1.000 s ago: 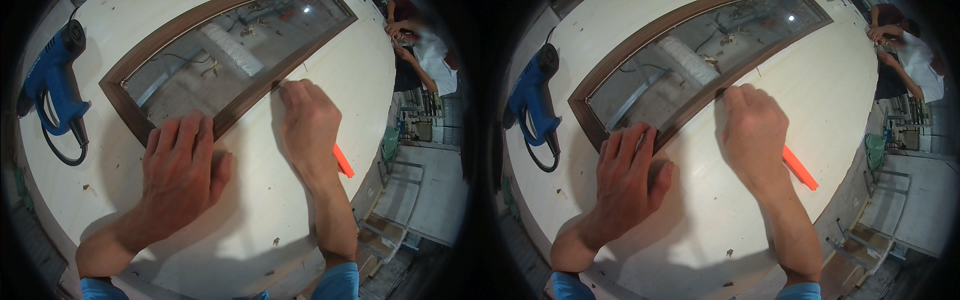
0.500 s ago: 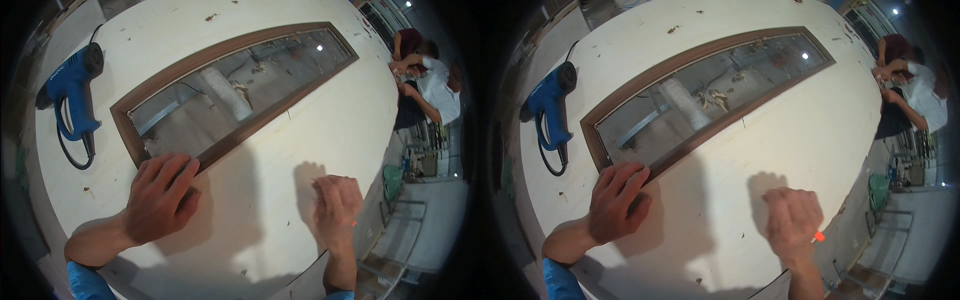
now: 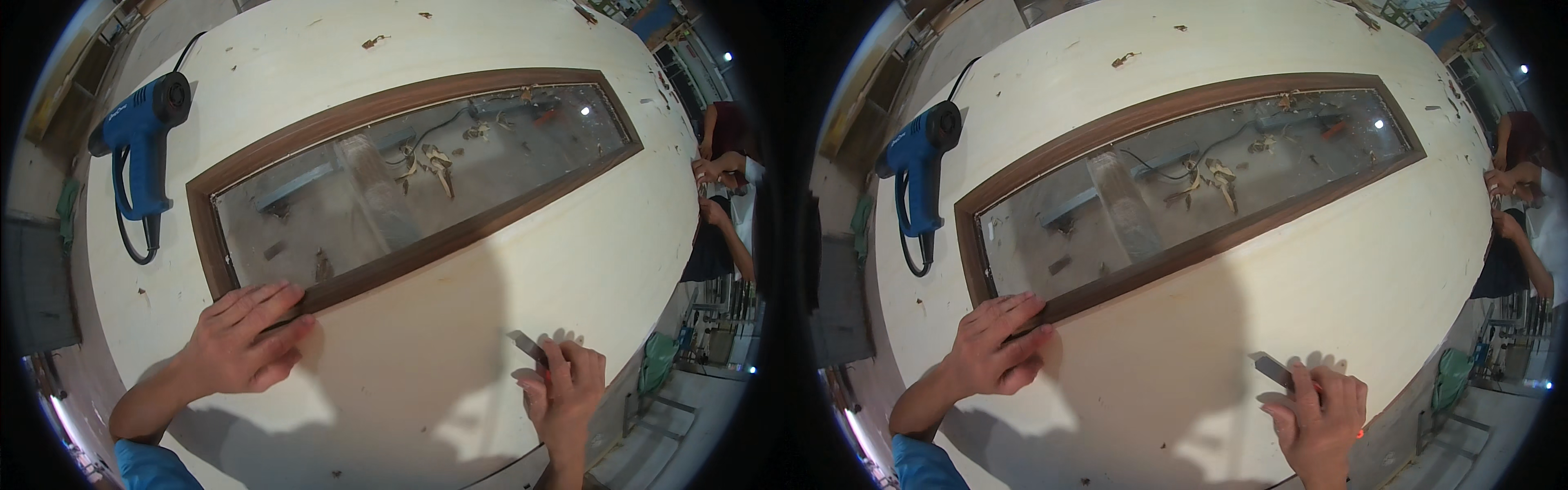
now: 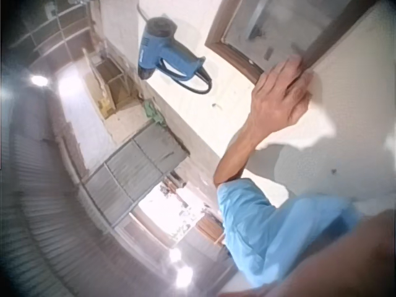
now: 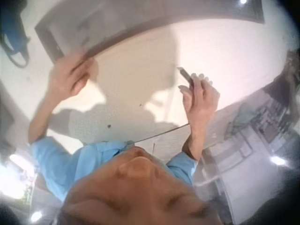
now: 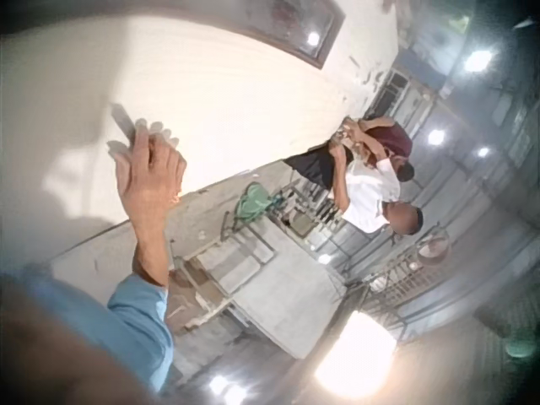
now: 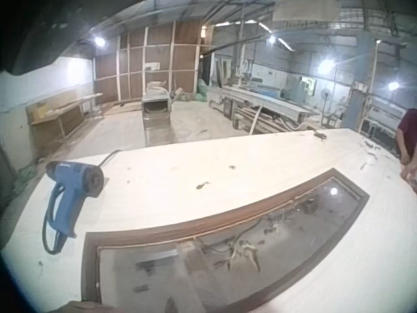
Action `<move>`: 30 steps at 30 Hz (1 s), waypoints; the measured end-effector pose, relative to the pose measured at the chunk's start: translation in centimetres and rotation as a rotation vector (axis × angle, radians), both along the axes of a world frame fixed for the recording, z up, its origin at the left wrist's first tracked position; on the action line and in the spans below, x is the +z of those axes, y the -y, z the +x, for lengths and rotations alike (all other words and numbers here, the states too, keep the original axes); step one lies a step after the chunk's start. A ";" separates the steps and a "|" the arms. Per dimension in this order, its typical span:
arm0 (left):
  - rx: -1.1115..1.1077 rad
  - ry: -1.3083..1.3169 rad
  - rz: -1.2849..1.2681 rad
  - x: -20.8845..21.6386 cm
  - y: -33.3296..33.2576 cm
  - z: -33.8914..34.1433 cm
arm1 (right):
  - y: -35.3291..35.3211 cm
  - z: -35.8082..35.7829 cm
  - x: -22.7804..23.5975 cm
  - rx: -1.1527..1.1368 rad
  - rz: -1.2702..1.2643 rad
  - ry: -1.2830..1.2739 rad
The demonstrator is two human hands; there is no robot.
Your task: The person uses a red utility knife to trim excess material along the edge of a brown frame on a white door panel. They repeatedly scrape and remove small debris by hand while working around the frame perimeter.
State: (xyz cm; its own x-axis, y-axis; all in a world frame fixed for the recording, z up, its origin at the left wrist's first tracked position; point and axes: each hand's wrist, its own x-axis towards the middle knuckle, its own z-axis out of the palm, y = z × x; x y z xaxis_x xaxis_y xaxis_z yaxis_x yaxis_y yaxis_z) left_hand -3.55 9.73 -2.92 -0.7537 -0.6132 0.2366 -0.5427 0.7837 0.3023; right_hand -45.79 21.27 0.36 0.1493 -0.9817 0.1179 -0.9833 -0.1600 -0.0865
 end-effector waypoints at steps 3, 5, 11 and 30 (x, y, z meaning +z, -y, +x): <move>0.031 0.089 0.032 0.7 0.3 -0.7 | -1.6 -2.2 1.0 -0.078 0.035 0.028; 0.045 0.162 0.023 1.1 0.3 -1.8 | -2.6 -3.5 1.4 -0.088 0.041 0.054; 0.163 0.163 0.006 0.1 0.7 -9.3 | -3.1 -6.4 1.4 -0.235 0.082 0.286; 0.192 -0.138 0.099 -0.9 -4.7 -23.0 | 17.2 -15.2 0.3 0.552 -0.019 0.384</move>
State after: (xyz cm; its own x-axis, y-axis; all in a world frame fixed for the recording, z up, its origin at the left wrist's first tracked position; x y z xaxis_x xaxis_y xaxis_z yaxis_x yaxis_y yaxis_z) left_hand -26.51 14.39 -3.84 -0.5863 -0.7670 0.2609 -0.6268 0.6335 0.4536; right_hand -60.96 4.09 0.61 0.5730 -0.7704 0.2797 -0.6568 -0.6357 -0.4056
